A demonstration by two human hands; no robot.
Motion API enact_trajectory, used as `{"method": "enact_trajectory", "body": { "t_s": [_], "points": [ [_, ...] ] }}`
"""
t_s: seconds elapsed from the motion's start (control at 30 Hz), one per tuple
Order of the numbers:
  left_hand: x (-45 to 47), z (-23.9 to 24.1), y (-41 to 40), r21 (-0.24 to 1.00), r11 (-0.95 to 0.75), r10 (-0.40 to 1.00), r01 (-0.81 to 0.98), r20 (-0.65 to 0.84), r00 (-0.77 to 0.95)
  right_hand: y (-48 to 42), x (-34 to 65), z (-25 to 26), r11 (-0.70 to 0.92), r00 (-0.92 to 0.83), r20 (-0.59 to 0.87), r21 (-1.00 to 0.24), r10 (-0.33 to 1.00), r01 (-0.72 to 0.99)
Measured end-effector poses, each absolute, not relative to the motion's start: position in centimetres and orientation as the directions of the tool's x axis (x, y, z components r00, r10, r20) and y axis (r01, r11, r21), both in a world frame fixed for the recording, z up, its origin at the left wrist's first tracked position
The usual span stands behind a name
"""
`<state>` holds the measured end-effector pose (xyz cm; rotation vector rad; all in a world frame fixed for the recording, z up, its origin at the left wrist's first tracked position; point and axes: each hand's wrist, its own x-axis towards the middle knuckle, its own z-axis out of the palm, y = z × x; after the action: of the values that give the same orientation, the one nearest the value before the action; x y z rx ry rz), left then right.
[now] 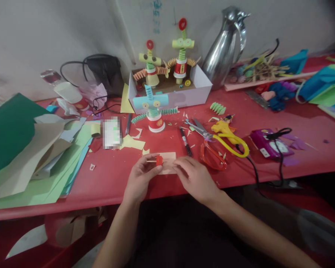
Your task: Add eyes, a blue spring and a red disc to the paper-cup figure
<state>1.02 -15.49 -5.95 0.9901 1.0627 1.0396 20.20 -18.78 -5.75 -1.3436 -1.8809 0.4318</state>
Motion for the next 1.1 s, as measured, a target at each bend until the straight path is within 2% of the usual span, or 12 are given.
{"method": "enact_trajectory", "body": {
  "t_s": [0.13,0.27,0.43,0.57,0.67,0.77,0.87,0.93,1.1],
  "points": [
    [1.7,-5.9,-15.7,0.986,0.163,0.98,-0.027,-0.159,0.117,-19.0,24.0,-5.4,0.319,-0.051,0.493,-0.476,0.869,0.82],
    [1.6,-5.7,-15.9,0.984,0.152,0.986,-0.095,-0.145,0.079,-18.3,27.3,-5.8,0.188,-0.042,0.428,-0.305,0.903,0.934],
    [1.1,-5.3,-16.0,0.987,0.114,0.991,-0.111,-0.106,0.077,-17.7,28.8,-7.3,0.168,-0.084,0.327,-0.239,0.941,0.956],
    [1.4,-5.5,-15.8,0.986,0.138,0.981,0.097,-0.15,0.124,-17.9,29.1,-7.5,0.169,-0.104,0.285,-0.213,0.953,0.962],
    [1.7,-6.0,-15.5,0.959,0.081,0.986,0.273,-0.117,0.117,-18.4,28.2,-6.5,0.152,-0.064,0.355,-0.226,0.933,0.962],
    [2.0,-6.2,-15.3,0.945,0.046,0.991,0.324,-0.083,0.101,-19.1,25.9,-5.2,0.23,-0.055,0.452,-0.343,0.89,0.911],
    [2.3,-6.0,-15.2,0.953,0.067,0.992,0.296,-0.095,0.08,-19.6,23.1,-4.6,0.352,-0.141,0.389,-0.55,0.91,0.757],
    [2.4,-5.8,-15.2,0.955,0.066,0.992,0.289,-0.094,0.082,-19.8,21.5,-4.8,0.365,-0.198,0.324,-0.613,0.925,0.7],
    [3.1,-6.0,-15.0,0.904,-0.016,0.995,0.427,-0.029,0.1,-20.1,20.1,-6.1,0.46,-0.351,0.298,-0.542,0.888,0.704]
  ]
}}
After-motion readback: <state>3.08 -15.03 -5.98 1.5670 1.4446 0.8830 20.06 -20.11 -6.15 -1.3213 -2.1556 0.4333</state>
